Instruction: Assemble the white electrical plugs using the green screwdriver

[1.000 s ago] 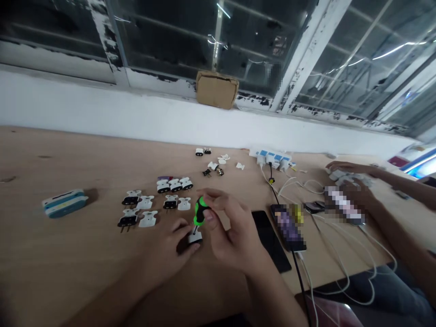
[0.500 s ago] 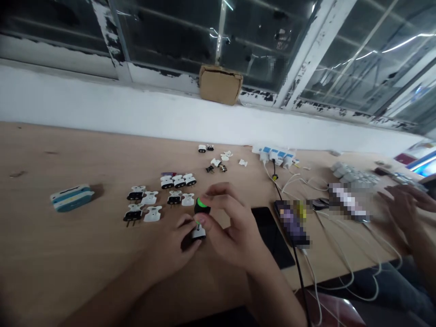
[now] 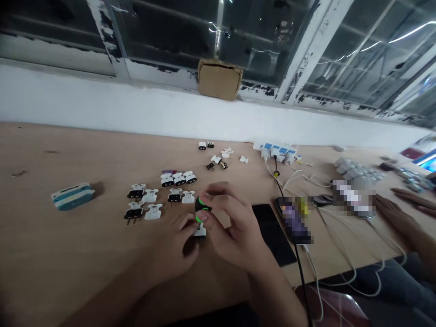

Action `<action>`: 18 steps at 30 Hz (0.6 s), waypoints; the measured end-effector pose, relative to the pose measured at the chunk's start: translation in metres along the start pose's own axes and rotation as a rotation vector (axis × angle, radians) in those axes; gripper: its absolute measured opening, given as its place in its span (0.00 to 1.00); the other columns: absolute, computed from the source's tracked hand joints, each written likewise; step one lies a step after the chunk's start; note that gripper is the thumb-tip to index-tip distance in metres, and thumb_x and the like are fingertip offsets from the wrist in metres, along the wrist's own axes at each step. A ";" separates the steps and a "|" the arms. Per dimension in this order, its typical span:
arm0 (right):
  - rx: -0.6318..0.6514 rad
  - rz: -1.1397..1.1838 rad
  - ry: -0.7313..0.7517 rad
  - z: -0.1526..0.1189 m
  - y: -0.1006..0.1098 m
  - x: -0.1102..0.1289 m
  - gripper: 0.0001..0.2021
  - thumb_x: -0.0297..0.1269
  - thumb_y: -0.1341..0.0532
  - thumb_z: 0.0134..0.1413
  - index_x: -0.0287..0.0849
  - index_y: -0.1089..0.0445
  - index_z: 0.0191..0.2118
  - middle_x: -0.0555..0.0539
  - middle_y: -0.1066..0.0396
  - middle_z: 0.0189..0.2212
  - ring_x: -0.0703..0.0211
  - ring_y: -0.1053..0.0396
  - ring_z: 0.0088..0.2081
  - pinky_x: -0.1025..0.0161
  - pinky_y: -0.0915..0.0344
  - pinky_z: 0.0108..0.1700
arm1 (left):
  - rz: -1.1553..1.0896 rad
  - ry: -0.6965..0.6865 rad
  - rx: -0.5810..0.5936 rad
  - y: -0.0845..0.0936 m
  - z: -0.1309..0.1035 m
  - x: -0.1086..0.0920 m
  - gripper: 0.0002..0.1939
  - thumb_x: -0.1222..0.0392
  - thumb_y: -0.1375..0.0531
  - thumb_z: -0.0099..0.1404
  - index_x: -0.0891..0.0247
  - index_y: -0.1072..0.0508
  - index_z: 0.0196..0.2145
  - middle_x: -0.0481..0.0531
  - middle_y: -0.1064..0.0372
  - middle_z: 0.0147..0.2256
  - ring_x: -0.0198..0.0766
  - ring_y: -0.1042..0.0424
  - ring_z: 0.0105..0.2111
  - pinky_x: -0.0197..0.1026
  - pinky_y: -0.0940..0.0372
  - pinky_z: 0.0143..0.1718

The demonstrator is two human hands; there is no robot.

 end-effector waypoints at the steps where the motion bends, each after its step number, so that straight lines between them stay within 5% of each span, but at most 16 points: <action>1: -0.002 -0.008 -0.004 0.000 0.001 0.000 0.22 0.23 0.35 0.62 0.53 0.26 0.57 0.44 0.27 0.49 0.51 0.25 0.53 0.51 0.22 0.52 | -0.004 -0.006 0.000 0.001 0.000 0.000 0.16 0.66 0.38 0.62 0.58 0.23 0.48 0.58 0.31 0.52 0.53 0.29 0.52 0.57 0.30 0.55; 5: 0.075 -0.073 -0.004 0.001 0.004 0.002 0.24 0.24 0.38 0.64 0.52 0.29 0.62 0.43 0.30 0.48 0.51 0.28 0.53 0.51 0.24 0.53 | -0.028 -0.040 -0.002 0.006 0.000 0.000 0.18 0.65 0.38 0.64 0.57 0.23 0.51 0.58 0.30 0.53 0.53 0.28 0.53 0.56 0.29 0.55; 10: 0.082 -0.046 -0.017 0.004 0.006 0.002 0.24 0.23 0.42 0.67 0.52 0.31 0.63 0.40 0.28 0.59 0.48 0.30 0.62 0.46 0.26 0.59 | -0.041 -0.059 0.004 0.004 0.001 0.008 0.16 0.64 0.40 0.68 0.57 0.23 0.52 0.57 0.29 0.52 0.52 0.28 0.52 0.56 0.29 0.55; 15: 0.036 -0.087 0.039 0.010 0.002 0.007 0.21 0.26 0.30 0.59 0.52 0.26 0.56 0.44 0.24 0.48 0.53 0.24 0.49 0.54 0.21 0.48 | -0.041 -0.066 -0.028 -0.001 0.003 0.016 0.17 0.62 0.40 0.69 0.57 0.24 0.55 0.58 0.29 0.53 0.52 0.28 0.52 0.55 0.30 0.56; 18: 0.031 -0.113 0.052 0.009 0.000 0.009 0.22 0.25 0.33 0.61 0.51 0.28 0.59 0.40 0.27 0.57 0.48 0.27 0.59 0.47 0.23 0.57 | -0.033 -0.078 -0.033 -0.002 0.004 0.018 0.16 0.61 0.40 0.69 0.58 0.23 0.53 0.57 0.28 0.52 0.52 0.27 0.51 0.56 0.30 0.55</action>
Point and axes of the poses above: each hand's wrist, its own z-axis towards the middle knuckle, its own y-axis out of the back of the hand, x = y × z, the point moved 4 cm from there along z, towards the middle knuckle
